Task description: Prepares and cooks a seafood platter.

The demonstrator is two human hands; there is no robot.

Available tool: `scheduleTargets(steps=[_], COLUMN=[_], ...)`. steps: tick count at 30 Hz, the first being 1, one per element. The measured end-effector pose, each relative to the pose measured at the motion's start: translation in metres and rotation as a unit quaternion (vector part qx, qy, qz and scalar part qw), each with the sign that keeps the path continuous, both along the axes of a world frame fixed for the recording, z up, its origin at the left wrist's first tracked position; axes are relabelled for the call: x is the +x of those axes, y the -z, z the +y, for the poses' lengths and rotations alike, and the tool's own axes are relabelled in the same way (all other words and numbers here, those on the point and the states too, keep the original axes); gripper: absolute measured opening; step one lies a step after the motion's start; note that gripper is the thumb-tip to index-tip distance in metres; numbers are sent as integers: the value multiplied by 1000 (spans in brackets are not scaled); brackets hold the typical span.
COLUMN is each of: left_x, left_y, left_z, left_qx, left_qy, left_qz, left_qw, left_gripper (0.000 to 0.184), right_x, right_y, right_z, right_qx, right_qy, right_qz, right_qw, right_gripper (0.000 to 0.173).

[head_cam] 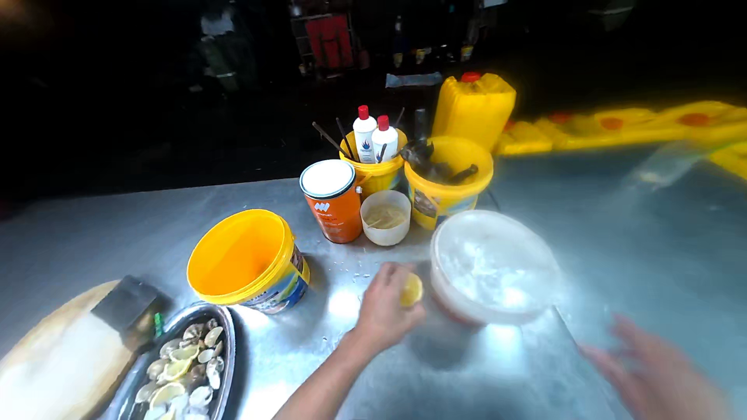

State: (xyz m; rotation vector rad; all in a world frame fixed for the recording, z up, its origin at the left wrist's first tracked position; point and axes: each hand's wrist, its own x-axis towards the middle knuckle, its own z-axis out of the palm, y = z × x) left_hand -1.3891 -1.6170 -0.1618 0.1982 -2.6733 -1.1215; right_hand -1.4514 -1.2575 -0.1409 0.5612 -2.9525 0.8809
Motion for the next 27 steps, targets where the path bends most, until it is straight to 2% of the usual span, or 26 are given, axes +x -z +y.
scheduleTargets(steps=[2, 4, 5, 8, 9, 12, 15, 18, 21, 24, 27], left_x=[8, 19, 25, 42, 39, 27, 25, 19, 11, -22, -78], left_y=[-8, -12, -8, 20, 35, 77, 83, 59, 6, -43, -73], left_z=[-11, -13, -10, 10, 16, 35, 44, 26, -19, -71, -116], left_qx=[-29, -58, -63, -12, 16, 70, 91, 78, 22, -60, -108], left_qy=[-56, -101, -118, -122, -116, -120, -165, -208, -234, -239, -227], left_qz=[31, 49, 25, -168, -203, -182, -132, -73, -52, -46, -5], left_qw=[998, 992, 991, 978, 972, 973, 973, 972, 971, 968, 968], left_gripper=[54, 51, 53, 64, 67, 67, 65, 61, 61, 58, 59], right_x=[-103, -167, -187, -214, -222, -234, -237, -250, -266, -273, -269], right_y=[-9, -16, -17, -16, -17, -20, -15, -11, 8, 20, 1], right_z=[-36, -71, -86, -114, -116, -117, -127, -128, -121, -111, -113], right_qx=[6, 42, 71, 106, 105, 97, 73, 58, 22, 9, 46], right_qy=[-49, -96, -126, -208, -220, -255, -276, -246, -227, -246, -289], right_qz=[60, 19, -19, -79, -78, -62, -33, -92, -150, -118, -77], right_qw=[997, 994, 989, 969, 967, 960, 958, 963, 962, 962, 953], right_gripper=[75, 70, 65, 49, 47, 44, 48, 48, 38, 34, 31])
